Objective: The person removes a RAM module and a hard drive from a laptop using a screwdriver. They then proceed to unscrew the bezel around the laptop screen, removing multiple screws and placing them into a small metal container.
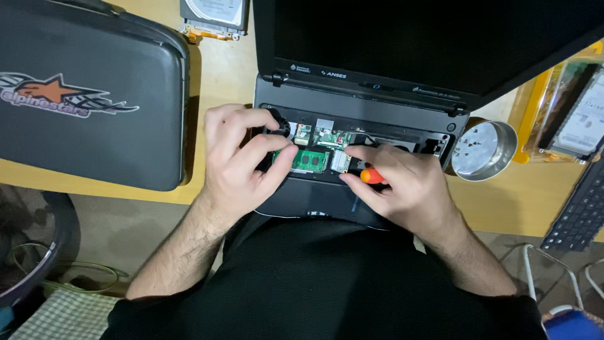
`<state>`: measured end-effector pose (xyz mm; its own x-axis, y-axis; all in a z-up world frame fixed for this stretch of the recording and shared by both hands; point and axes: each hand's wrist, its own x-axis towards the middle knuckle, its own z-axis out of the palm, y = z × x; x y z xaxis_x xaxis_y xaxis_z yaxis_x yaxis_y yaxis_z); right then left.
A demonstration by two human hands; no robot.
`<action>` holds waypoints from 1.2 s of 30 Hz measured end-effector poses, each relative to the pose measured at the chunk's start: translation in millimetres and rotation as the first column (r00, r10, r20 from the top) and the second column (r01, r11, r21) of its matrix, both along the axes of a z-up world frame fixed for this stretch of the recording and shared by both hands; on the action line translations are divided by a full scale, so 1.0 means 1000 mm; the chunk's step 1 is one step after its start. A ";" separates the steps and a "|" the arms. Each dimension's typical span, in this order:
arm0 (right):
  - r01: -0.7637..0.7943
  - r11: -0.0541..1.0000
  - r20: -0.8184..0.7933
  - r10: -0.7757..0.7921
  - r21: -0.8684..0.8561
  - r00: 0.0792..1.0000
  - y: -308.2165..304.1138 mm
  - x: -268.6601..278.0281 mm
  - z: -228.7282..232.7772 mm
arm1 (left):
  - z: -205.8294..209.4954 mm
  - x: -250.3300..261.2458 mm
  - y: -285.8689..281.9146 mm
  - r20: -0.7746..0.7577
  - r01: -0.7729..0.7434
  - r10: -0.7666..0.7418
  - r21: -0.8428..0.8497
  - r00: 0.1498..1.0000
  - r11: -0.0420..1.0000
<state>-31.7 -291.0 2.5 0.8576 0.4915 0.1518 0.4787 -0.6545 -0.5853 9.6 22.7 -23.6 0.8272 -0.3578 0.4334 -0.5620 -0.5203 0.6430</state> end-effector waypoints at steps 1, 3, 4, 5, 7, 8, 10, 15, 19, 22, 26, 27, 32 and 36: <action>0.002 1.000 -0.003 -0.002 -0.001 1.000 -0.002 -0.001 -0.003 | -0.002 0.000 0.000 -0.003 0.002 -0.002 -0.001 1.000 1.000; -0.017 1.000 0.026 0.017 -0.024 1.000 -0.006 -0.004 -0.008 | -0.005 0.000 0.000 0.009 -0.009 0.009 0.013 1.000 1.000; -0.017 1.000 0.023 0.018 -0.024 1.000 -0.006 -0.005 -0.009 | -0.005 -0.001 -0.001 0.006 -0.009 0.009 0.013 1.000 1.000; -0.016 0.999 0.049 0.018 -0.045 0.999 -0.007 -0.005 -0.010 | -0.005 0.000 -0.001 0.007 -0.013 0.013 0.018 1.000 1.000; -0.015 0.998 0.074 0.020 -0.065 0.997 -0.007 -0.005 -0.011 | -0.005 -0.001 -0.001 0.009 -0.017 0.017 0.025 1.000 1.000; -0.016 0.998 0.072 0.021 -0.065 0.997 -0.006 -0.005 -0.010 | -0.005 -0.001 -0.002 0.005 -0.029 0.029 0.028 1.000 0.999; -0.015 0.998 0.071 0.020 -0.065 0.997 -0.006 -0.004 -0.009 | -0.004 -0.002 -0.002 0.001 -0.038 0.038 0.031 0.999 0.999; -0.016 0.999 0.094 0.021 -0.045 0.995 -0.008 -0.006 -0.011 | -0.004 -0.001 -0.004 0.015 -0.043 0.043 0.026 0.999 0.999; 0.044 0.999 0.038 -0.045 0.024 0.998 -0.012 -0.010 -0.011 | -0.002 -0.002 -0.004 0.022 -0.043 0.042 0.020 0.999 0.999; 0.044 0.997 0.054 -0.047 0.058 0.997 -0.014 -0.016 -0.009 | 0.005 -0.006 -0.010 0.037 -0.026 0.025 0.025 0.999 0.999; 0.069 0.984 0.047 -0.078 0.163 0.996 -0.013 -0.024 0.000 | 0.034 -0.012 -0.032 0.089 0.058 -0.074 0.171 0.993 0.984; 0.074 0.974 0.067 -0.091 0.215 0.994 -0.014 -0.024 0.003 | 0.047 -0.011 -0.040 0.039 0.152 -0.162 0.191 0.986 0.970; 0.142 0.950 0.033 -0.157 0.278 0.987 -0.034 -0.040 0.006 | 0.048 -0.006 -0.068 -0.097 0.340 -0.330 0.122 0.939 0.932; 0.209 0.904 -0.040 -0.210 0.373 0.977 -0.050 -0.062 0.003 | 0.047 -0.012 -0.094 -0.111 0.412 -0.400 0.134 0.910 0.901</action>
<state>-94.1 -340.7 5.1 0.9343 0.2081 0.2894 0.3551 -0.4741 -0.8057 -2.3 -71.3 23.5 0.6253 -0.7256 0.2872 -0.6960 -0.3521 0.6258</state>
